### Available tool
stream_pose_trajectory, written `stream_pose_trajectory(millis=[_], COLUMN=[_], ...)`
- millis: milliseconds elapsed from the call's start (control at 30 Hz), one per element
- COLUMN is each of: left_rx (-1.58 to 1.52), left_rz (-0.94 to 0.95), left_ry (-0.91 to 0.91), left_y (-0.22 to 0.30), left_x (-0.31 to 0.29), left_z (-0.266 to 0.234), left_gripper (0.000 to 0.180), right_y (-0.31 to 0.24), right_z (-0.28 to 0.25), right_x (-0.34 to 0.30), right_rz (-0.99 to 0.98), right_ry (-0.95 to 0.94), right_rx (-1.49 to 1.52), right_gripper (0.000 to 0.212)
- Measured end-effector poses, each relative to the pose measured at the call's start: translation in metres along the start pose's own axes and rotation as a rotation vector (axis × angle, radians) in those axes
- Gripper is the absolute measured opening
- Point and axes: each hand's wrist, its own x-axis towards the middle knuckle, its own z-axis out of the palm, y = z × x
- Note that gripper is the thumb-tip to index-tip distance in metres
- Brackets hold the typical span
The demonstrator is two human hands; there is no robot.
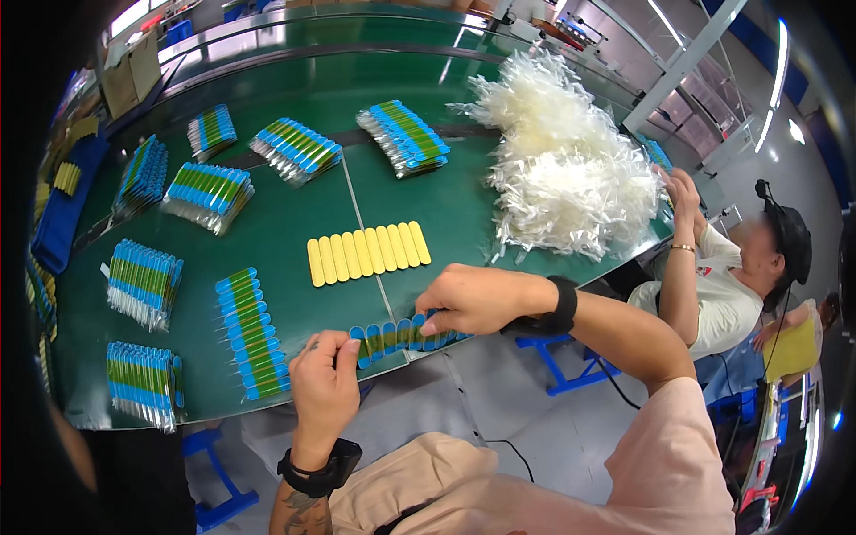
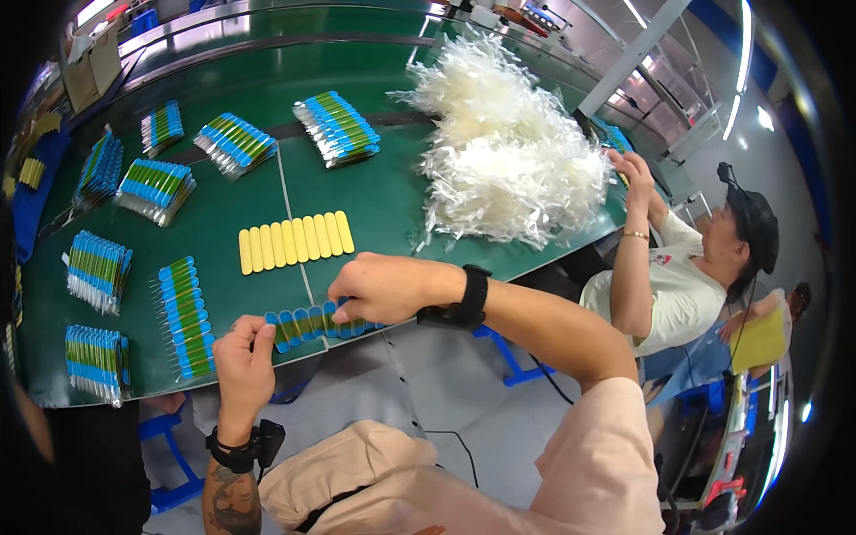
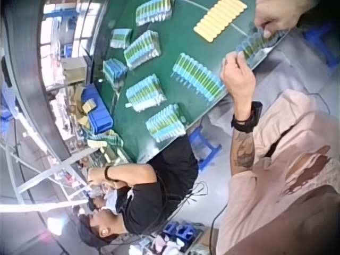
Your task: The person picks up plastic sleeves and manually inserts rows of yellow sticks or blue and green stick assemblies into them. They then fold the sleeves over and place the completed packages onto the table, repeating the process.
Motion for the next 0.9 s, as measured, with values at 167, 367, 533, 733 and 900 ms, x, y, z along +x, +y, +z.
stream_pose_trajectory(millis=[167, 367, 533, 733, 900], left_rx=[0.009, 0.015, 0.061, -0.063, -0.065], left_rz=[-0.018, -0.032, -0.025, -0.002, 0.007], left_ry=[0.008, 0.021, -0.030, -0.019, -0.069], left_y=[0.002, -0.003, 0.005, -0.026, -0.046], left_x=[0.001, -0.003, 0.004, -0.004, 0.005], left_z=[0.002, -0.001, 0.008, -0.001, 0.010], left_gripper=[0.011, 0.011, 0.013, 0.023, 0.026], right_y=[0.004, 0.016, 0.018, 0.022, 0.029], right_z=[0.000, 0.005, 0.005, 0.015, 0.017], right_x=[-0.001, 0.008, -0.014, 0.007, -0.001], right_rz=[0.006, -0.081, -0.112, -0.203, -0.117], right_ry=[0.050, 0.101, 0.151, 0.177, 0.104], right_rx=[-0.001, -0.196, -0.263, -0.336, -0.371], right_gripper=[0.020, 0.019, 0.019, 0.027, 0.036])
